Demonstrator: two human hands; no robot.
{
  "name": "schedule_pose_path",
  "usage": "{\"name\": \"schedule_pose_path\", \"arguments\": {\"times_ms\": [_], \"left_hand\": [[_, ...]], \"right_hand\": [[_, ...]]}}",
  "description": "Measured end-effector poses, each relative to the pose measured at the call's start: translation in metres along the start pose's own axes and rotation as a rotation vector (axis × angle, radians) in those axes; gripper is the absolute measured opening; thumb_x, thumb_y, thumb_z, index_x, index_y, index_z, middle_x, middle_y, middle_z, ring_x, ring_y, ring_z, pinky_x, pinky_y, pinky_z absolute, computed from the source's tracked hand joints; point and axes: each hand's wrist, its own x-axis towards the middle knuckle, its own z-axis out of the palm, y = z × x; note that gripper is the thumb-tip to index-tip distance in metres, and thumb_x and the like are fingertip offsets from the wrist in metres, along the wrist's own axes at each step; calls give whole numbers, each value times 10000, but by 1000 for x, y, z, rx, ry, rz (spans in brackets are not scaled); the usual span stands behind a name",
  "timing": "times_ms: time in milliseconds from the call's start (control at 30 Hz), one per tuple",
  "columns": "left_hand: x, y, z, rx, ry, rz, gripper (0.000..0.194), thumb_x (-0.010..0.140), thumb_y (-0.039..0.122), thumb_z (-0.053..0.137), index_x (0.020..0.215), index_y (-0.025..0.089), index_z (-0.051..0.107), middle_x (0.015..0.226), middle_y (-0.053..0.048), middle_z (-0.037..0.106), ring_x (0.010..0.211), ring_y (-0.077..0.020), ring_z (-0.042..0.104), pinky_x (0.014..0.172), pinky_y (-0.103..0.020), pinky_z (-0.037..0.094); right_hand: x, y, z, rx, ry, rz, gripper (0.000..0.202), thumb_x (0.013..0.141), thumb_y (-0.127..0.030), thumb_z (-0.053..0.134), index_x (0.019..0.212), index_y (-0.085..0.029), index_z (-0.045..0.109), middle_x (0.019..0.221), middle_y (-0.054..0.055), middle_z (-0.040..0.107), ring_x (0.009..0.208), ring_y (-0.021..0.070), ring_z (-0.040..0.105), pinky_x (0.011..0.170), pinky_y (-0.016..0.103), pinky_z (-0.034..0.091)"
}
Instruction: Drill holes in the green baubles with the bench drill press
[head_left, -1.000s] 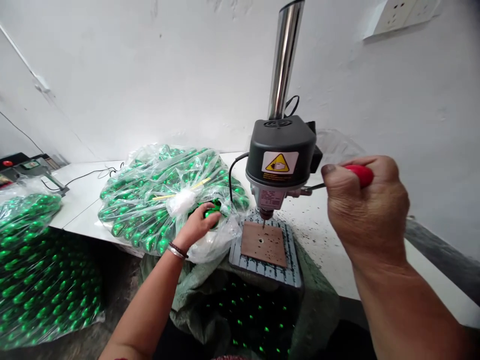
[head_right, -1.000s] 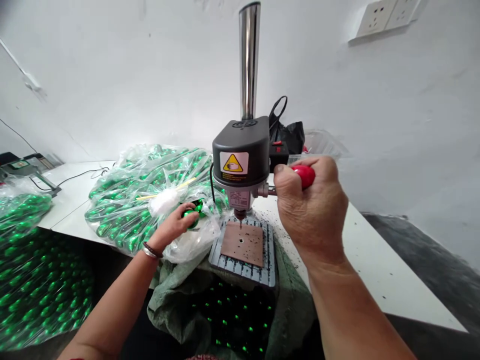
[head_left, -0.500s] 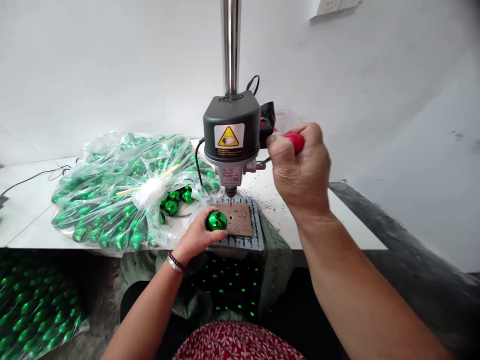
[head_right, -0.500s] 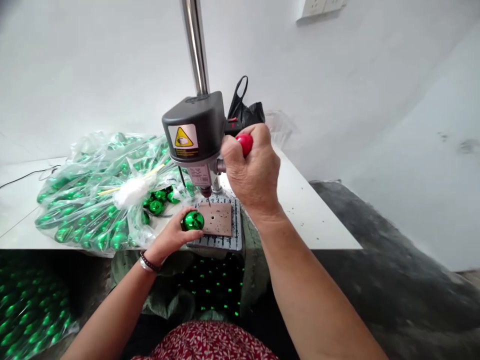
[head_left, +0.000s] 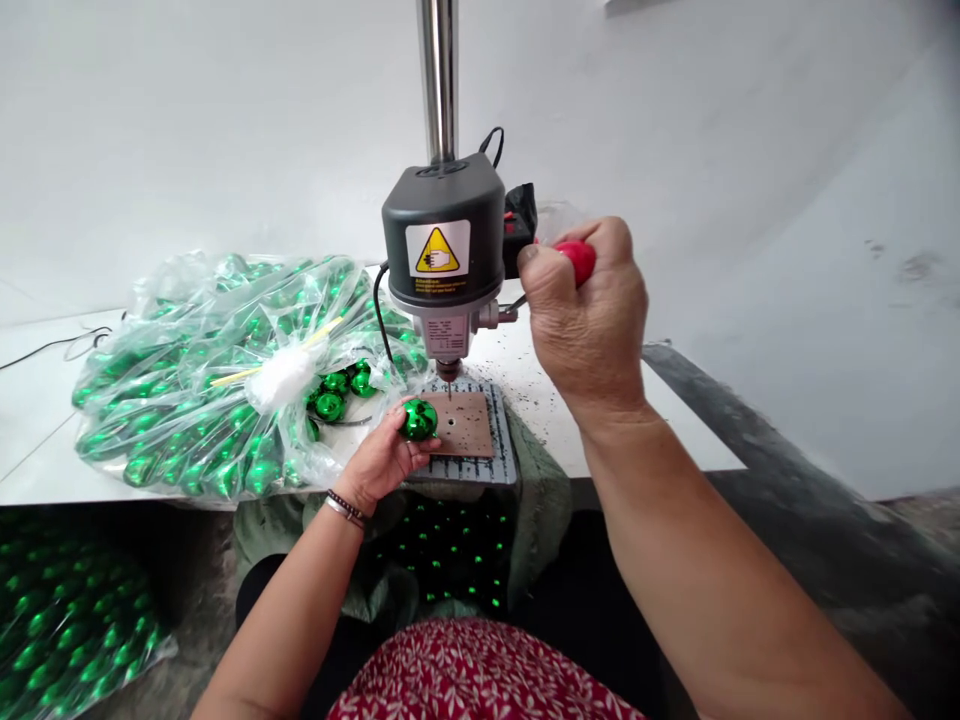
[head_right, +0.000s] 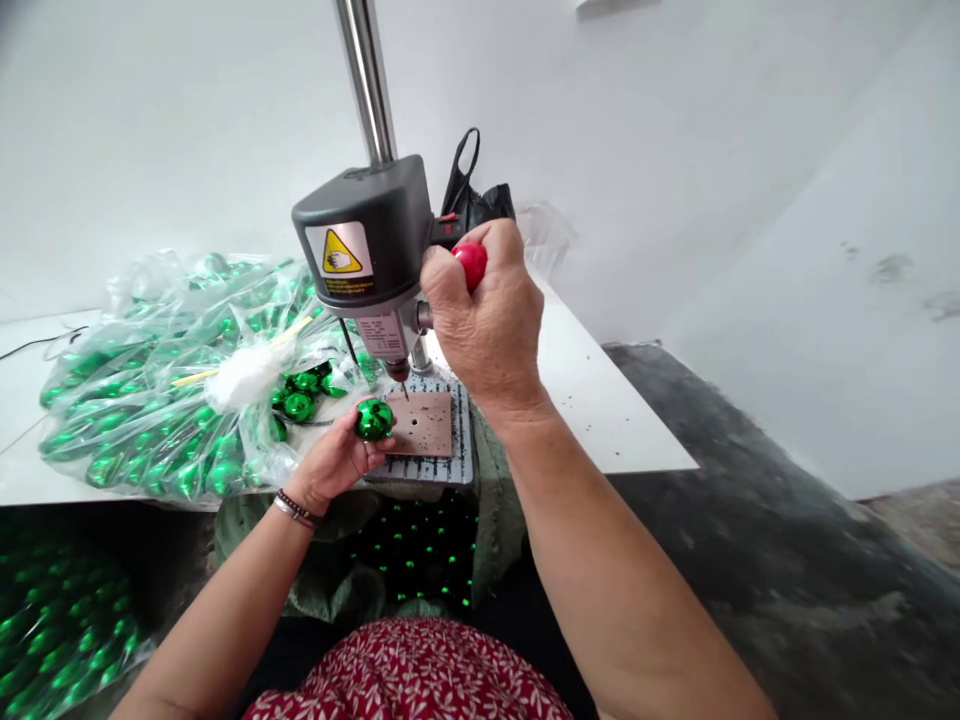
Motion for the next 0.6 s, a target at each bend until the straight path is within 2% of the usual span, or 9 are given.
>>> {"name": "schedule_pose_path", "arguments": {"times_ms": [133,233,333,467,600], "left_hand": [[4,1,1,146,78,27,553,705,322,753,1191,229,508,1007,-40,642,819,-165,677,629,-221,499],[11,1,3,469,164,170,513,727,361,723,1185,183,573,1087,-68,646,914,-186,645,788,-298,522],[21,1,4,760,250,270,581,719,377,721,1230,141,578,1156,-91,648,1044,-221,598,946,-339,463],[33,-2,4,873,259,236,604,746,412,691,1275,149,564,1164,-90,664,1035,-217,603,928,-330,467],[43,-5,5,935,253,286,516,738,373,704,1209,178,620,1067,-58,699,970,-194,617,872,-295,482]], "right_hand": [[0,6,1,-7,4,-73,276,914,-499,434,857,-231,454,756,-23,544,712,76,556,608,237,450],[0,8,2,10,7,-88,279,915,-495,434,847,-225,447,751,-25,539,702,72,552,607,234,450],[1,4,1,12,-8,-36,253,910,-466,451,823,-228,435,722,-26,535,677,65,535,598,222,446],[3,-7,-3,-43,-49,67,214,899,-427,467,814,-235,429,713,-26,538,666,69,530,604,224,446],[4,-12,-5,-76,-76,122,210,887,-413,492,817,-227,424,720,-20,540,683,74,534,618,224,440]]}}
